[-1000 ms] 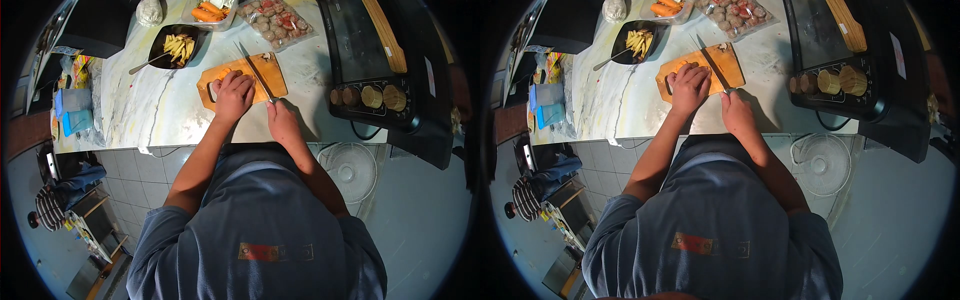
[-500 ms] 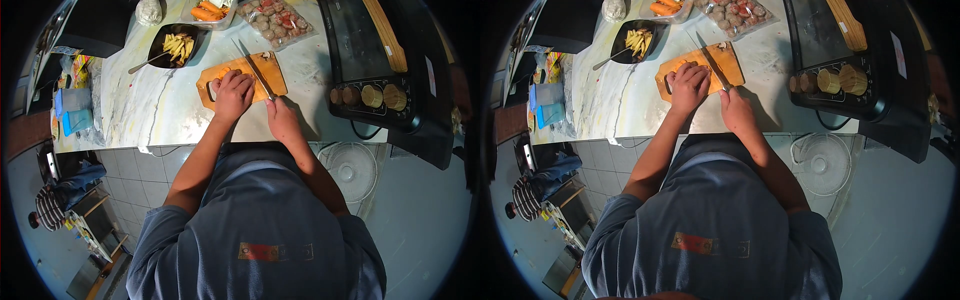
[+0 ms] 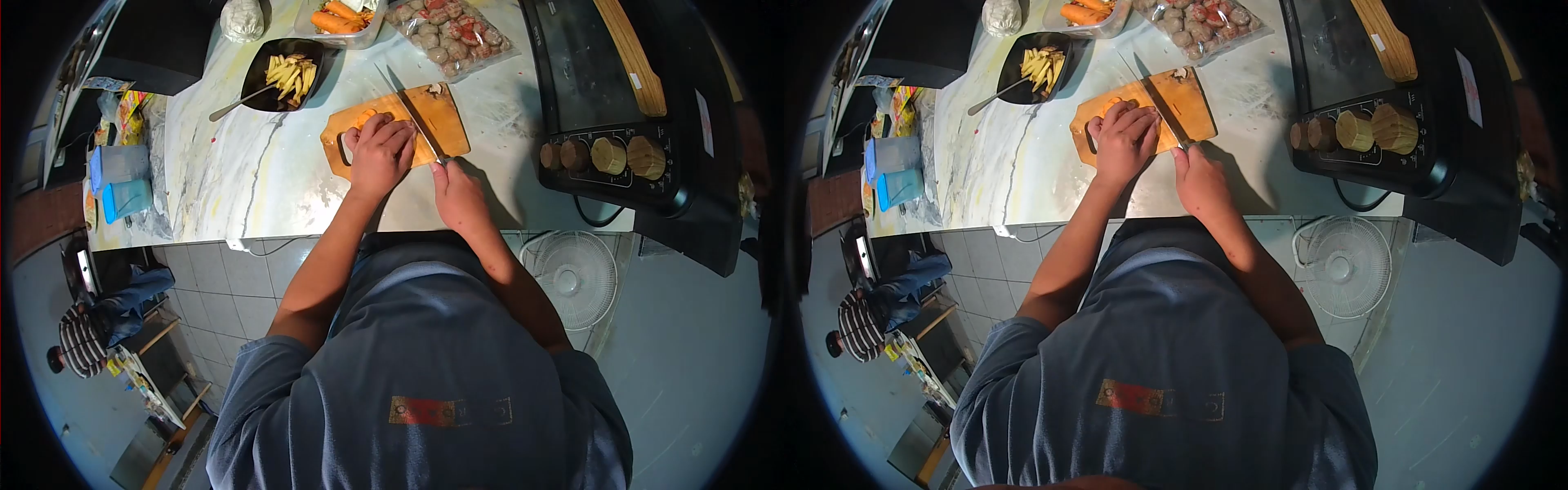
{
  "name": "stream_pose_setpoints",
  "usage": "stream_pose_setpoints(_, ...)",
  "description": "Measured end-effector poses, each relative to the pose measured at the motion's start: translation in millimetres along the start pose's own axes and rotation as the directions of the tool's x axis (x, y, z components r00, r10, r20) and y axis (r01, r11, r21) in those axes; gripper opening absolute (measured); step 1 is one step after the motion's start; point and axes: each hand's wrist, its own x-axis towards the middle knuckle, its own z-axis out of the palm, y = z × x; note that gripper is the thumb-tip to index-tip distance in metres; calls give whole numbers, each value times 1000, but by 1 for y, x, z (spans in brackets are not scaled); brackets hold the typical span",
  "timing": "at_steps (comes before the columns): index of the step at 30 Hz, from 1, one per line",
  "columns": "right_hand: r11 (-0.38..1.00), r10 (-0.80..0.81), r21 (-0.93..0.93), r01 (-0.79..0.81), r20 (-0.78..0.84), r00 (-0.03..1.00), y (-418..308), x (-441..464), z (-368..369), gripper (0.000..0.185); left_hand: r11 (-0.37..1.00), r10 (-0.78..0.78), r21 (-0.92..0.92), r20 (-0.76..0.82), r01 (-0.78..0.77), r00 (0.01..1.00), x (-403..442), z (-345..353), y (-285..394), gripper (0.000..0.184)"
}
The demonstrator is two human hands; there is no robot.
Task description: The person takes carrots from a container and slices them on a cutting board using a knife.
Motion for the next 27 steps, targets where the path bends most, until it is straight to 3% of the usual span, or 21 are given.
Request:
stream_pose_setpoints(14, 1000, 14, -2, -14, 19, 1000, -7, 2, -3, 39, 1000, -10, -20, 6, 10, 1000, 0, 1, 1, 15)
stream_pose_setpoints(20, 999, 44, 2, -45, 17, 999, -8, 3, -1, 39, 985, -150, -87, 16, 151, 989, 0, -3, 1, 44)
stream_pose_setpoints(22, 997, 71, -10, -70, 43, 997, -12, 3, -4, 40, 996, -83, 52, 94, 78, 992, -1, -4, -1, 53)
stream_pose_setpoints(27, 999, 39, -29, -38, 14, 999, -8, 5, 0, 39, 988, -89, 136, 103, 75, 991, -1, -2, -2, 54)
